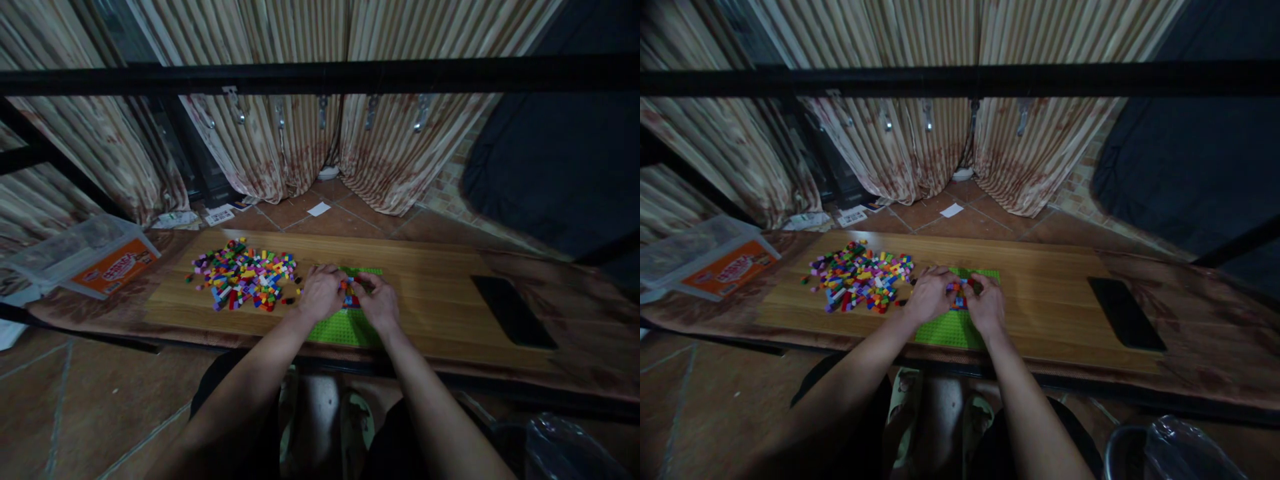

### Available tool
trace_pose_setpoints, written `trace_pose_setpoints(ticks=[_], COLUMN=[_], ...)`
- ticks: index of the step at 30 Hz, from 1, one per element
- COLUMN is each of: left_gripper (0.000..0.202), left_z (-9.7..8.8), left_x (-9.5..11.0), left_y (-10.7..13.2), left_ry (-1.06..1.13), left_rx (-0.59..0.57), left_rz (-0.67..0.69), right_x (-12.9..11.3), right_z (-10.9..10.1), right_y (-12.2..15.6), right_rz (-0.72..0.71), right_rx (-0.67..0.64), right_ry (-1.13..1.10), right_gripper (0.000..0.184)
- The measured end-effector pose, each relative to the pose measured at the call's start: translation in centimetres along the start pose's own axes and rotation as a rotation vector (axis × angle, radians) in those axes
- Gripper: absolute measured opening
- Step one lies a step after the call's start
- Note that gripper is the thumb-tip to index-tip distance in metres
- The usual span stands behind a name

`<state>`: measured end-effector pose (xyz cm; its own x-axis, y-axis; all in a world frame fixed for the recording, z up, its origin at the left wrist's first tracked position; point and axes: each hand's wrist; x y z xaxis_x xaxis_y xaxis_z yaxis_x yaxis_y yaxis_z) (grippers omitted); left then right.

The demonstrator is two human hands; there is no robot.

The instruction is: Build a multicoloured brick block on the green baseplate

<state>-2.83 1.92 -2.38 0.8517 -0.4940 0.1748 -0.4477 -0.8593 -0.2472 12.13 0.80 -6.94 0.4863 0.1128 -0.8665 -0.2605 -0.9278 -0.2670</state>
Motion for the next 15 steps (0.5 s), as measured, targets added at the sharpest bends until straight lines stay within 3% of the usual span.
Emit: trace_pose_setpoints(ticks=[5,10,15], left_gripper=[0.026,0.032,0.032], left_z=[-0.1,-0.4,-0.5], left_x=[-0.7,-1.5,-1.8], left_y=[0.0,-0.2,-0.2], left_ry=[0.165,0.286,0.312], left_rx=[-0.002,0.035,-0.018], left_rz=[-0.038,-0.193,-0.301], right_x=[1.0,1.4,1.7], right_z=[1.2,2.0,2.3], right_y=[-0.2,-0.3,-0.5], right_rz=[0.063,0.086,0.109], right_rx=[0.061,0.074,0.033], right_ry=[-0.107,-0.142,-0.136], right_gripper=[0.048,0.054,0.055])
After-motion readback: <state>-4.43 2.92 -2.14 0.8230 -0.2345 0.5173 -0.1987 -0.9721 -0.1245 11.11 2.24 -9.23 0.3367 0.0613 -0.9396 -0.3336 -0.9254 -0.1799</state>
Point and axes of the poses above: each hand's wrist, its own y-axis away from the middle knuckle, its own z-axis out of the palm, x = y × z, and after that the axes turned 8 degrees about -y, right-handed
